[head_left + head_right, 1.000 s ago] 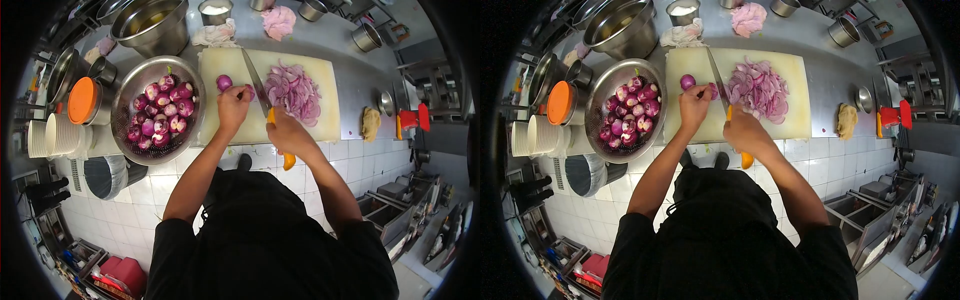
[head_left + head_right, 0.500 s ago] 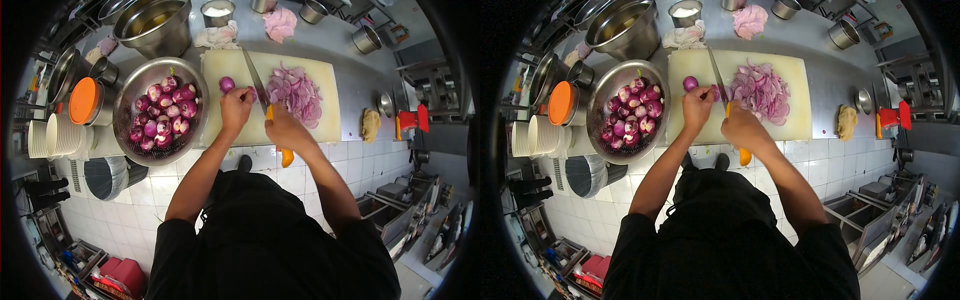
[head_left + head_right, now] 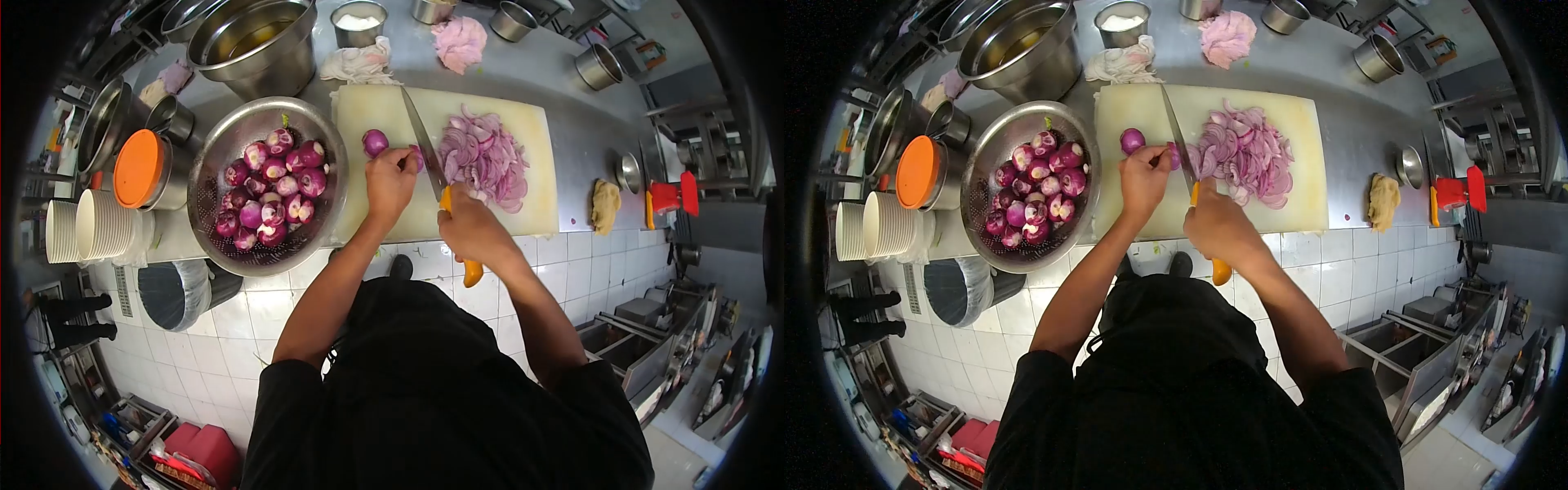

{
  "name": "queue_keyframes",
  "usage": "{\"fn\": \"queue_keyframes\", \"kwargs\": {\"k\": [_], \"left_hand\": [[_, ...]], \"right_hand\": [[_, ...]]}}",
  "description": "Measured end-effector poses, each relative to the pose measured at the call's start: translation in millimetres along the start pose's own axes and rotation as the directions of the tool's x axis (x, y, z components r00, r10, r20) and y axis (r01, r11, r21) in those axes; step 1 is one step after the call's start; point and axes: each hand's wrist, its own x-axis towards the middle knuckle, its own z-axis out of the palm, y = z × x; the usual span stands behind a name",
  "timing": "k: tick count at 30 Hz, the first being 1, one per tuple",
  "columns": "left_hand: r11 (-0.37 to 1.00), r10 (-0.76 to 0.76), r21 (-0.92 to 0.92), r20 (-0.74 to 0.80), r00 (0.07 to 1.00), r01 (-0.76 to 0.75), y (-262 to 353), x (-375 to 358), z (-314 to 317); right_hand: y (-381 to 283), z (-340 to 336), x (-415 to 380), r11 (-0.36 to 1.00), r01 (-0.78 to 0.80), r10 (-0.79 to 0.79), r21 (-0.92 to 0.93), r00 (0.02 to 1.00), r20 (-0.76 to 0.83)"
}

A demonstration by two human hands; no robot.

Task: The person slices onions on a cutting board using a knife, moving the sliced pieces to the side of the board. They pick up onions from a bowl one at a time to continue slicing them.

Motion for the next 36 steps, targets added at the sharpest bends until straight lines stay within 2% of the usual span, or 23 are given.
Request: {"fn": "queue_keyframes", "kwargs": {"k": [1, 2, 4, 5, 7, 8, 9, 12, 15, 18, 21, 24, 27, 30, 33, 36], "left_hand": [[1.000, 0.003, -0.007, -0.008, 1.000, -0.003, -1, -1, 0], [1.000, 0.004, 0.004, -0.003, 1.000, -0.004, 0, -1, -1], [1.000, 0.010, 0.025, 0.012, 1.000, -0.011, 3, 1, -3], [1.000, 0.012, 0.022, 0.014, 1.000, -0.013, 3, 1, -3], [1.000, 0.021, 0.017, 0.020, 1.000, -0.021, 1, 1, -2], [1.000, 0.023, 0.021, 0.018, 1.000, -0.024, -1, -2, -2], [0.999, 0.031, 0.022, 0.010, 0.999, -0.031, -4, -1, 0], [1.000, -0.012, 0.000, 0.015, 1.000, 0.012, 4, 1, -1], [1.000, -0.013, -0.009, 0.009, 1.000, 0.013, 5, 0, -1], [1.000, -0.004, 0.005, 0.002, 1.000, 0.004, 3, -1, 0], [1.000, 0.007, 0.009, 0.003, 1.000, -0.007, 0, 0, 0], [0.999, 0.031, 0.015, 0.006, 1.000, -0.031, -1, 0, -1], [0.999, 0.039, 0.037, 0.019, 0.999, -0.040, -2, -2, -1], [0.999, 0.035, 0.022, 0.002, 0.999, -0.035, -1, -1, 0], [1.000, 0.008, 0.010, 0.009, 1.000, -0.008, -1, -2, 1], [1.000, -0.015, 0.007, 0.019, 1.000, 0.015, -3, 0, 2]], "right_hand": [[11, 13, 6, 0.999, 0.017, -0.018, -0.028, 0.999, -0.036], [26, 30, 22, 0.987, 0.129, -0.141, -0.092, 0.981, -0.137], [56, 63, 65, 0.915, 0.319, -0.386, -0.246, 0.869, -0.308], [56, 64, 83, 0.904, 0.353, -0.421, -0.242, 0.837, -0.350], [26, 32, 91, 0.975, 0.221, -0.220, -0.017, 0.959, -0.178], [14, 19, 85, 0.988, 0.126, -0.120, 0.089, 0.990, -0.072], [12, 13, 78, 0.981, 0.149, -0.140, 0.120, 0.986, -0.086], [-14, -16, 27, 0.995, 0.017, -0.021, 0.094, 0.999, 0.040], [-16, -17, -7, 0.997, -0.051, 0.048, 0.052, 0.996, 0.070], [-9, -5, -10, 0.997, -0.056, 0.053, 0.054, 0.997, 0.061], [15, 26, 19, 0.998, 0.058, -0.056, 0.027, 0.996, -0.067], [42, 59, 70, 0.944, 0.280, -0.324, -0.178, 0.890, -0.321], [12, 23, 69, 0.991, 0.129, -0.122, 0.045, 0.984, -0.132], [-15, -14, 26, 0.992, 0.044, -0.046, 0.119, 0.999, 0.016], [-13, -18, -2, 0.998, -0.009, 0.005, 0.055, 0.998, 0.060], [-17, -14, -16, 0.994, -0.083, 0.076, 0.070, 0.993, 0.087]]}}
